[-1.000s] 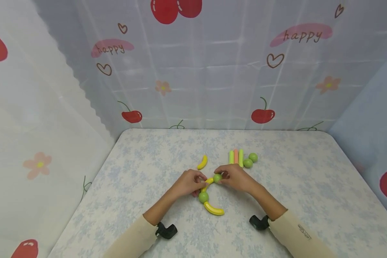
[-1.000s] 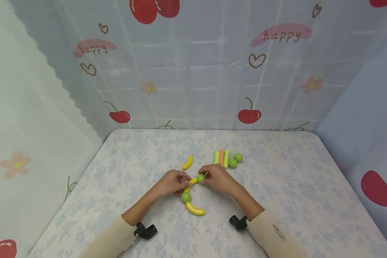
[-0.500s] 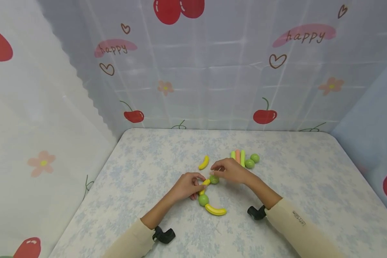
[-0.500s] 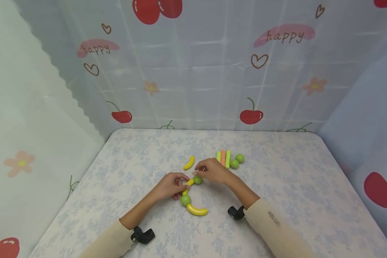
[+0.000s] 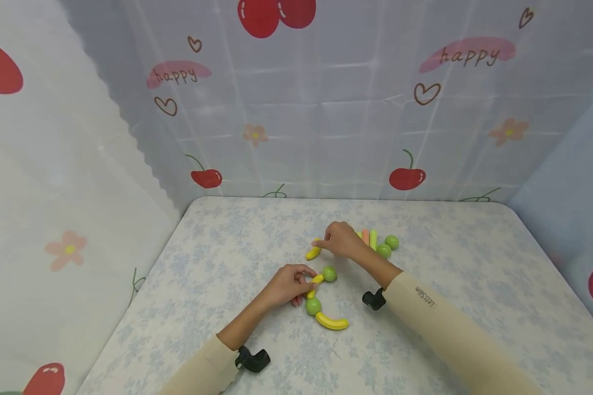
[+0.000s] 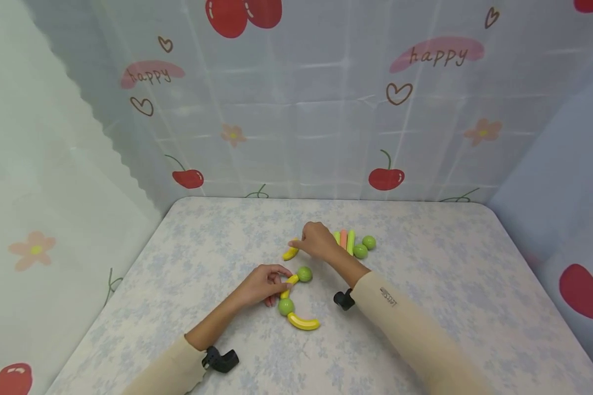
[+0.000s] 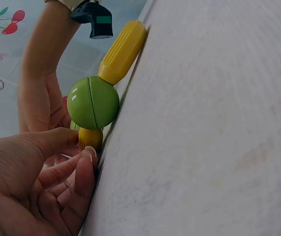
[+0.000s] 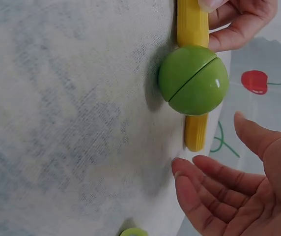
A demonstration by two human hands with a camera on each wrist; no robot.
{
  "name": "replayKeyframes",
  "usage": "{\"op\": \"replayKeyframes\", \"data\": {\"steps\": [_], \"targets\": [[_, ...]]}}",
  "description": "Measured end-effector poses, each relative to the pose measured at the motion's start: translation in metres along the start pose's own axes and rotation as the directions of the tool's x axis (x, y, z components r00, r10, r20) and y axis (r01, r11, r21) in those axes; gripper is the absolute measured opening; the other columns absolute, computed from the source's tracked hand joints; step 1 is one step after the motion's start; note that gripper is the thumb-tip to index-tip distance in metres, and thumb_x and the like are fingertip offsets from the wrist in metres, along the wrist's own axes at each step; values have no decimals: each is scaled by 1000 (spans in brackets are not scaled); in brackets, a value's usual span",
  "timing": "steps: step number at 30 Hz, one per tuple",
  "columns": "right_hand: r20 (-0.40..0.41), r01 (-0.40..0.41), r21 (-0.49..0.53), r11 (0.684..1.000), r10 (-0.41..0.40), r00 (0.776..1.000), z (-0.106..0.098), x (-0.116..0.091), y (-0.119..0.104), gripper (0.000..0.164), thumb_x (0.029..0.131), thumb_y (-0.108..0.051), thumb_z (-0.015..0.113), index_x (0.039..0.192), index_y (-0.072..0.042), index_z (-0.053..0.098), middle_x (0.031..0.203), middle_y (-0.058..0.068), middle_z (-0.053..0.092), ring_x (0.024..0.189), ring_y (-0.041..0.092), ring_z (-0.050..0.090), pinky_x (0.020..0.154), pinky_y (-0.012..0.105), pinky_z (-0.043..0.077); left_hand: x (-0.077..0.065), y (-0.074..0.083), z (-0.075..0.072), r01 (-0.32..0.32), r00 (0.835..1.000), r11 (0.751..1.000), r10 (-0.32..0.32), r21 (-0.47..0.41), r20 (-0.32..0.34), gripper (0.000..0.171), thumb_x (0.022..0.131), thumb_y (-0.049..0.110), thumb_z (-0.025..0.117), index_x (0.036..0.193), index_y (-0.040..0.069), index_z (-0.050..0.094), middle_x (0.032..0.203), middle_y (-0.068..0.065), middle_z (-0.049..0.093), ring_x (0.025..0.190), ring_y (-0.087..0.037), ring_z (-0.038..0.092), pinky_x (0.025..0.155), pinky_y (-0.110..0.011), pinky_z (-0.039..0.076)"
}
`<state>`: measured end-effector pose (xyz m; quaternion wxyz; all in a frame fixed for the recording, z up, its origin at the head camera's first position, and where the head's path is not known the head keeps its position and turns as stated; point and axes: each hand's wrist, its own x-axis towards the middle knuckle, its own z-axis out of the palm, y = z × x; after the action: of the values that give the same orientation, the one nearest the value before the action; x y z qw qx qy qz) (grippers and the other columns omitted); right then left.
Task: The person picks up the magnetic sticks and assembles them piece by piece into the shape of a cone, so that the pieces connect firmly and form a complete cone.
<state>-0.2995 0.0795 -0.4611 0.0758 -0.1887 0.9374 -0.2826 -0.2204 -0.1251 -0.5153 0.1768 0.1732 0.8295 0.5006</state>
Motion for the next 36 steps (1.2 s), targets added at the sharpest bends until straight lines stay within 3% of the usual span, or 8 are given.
{"op": "replayKeyframes", "data": {"steps": [5,10,14,20,29,32,36], "targets": [[49,-124,-84,989,128,991,5,10,-8,48,91,-43,77,64,-8,57,51,-3,39,45,12,41,44,25,33,-1,1,0,-8,1000,1000,8,0,3,24,97,22,71,118,10,70,67,-3,67,44,-15,58,45,-30,53],[73,-185,-214,959,204,976,10,19,-12,47,89,-49,76,71,-10,58,57,0,47,48,14,48,44,27,36,-1,0,0,-6,1000,1000,6,-8,3,24,97,23,71,118,10,71,67,-4,67,44,-15,57,45,-30,52],[85,-208,-231,951,233,969,12,22,-11,45,90,-47,76,70,-11,58,56,0,50,49,15,52,44,27,37,-1,1,-1,-2,1000,1000,2,-17,4,25,97,24,72,118,10,71,68,-5,67,44,-16,58,45,-31,53],[85,-208,-194,959,227,970,13,23,-8,44,92,-31,72,56,-15,52,48,-3,43,45,13,45,42,26,34,-1,-1,0,2,1000,1000,-2,-15,-6,24,96,25,73,116,11,71,68,-5,67,44,-16,57,45,-31,53],[61,-171,-105,980,177,982,12,20,-2,40,92,-22,74,56,-11,60,49,-2,50,45,11,44,42,24,36,0,-3,1,3,1000,1000,-3,-20,-15,24,96,24,74,116,11,72,67,-6,67,43,-16,57,44,-31,52],[36,-147,-73,986,150,988,9,18,-2,34,92,-18,74,61,-9,64,53,-1,53,46,11,45,44,24,37,-1,-3,1,6,1000,1000,-6,-18,-16,24,96,24,74,116,11,72,68,-6,67,43,-17,57,43,-31,52],[-6,-104,-43,994,104,995,4,11,-3,15,92,-16,73,82,-4,73,69,3,62,53,13,54,48,25,44,-1,-2,1,8,1000,1000,-9,-18,-19,25,96,24,73,117,11,72,67,-6,67,43,-17,57,43,-31,52]]}}
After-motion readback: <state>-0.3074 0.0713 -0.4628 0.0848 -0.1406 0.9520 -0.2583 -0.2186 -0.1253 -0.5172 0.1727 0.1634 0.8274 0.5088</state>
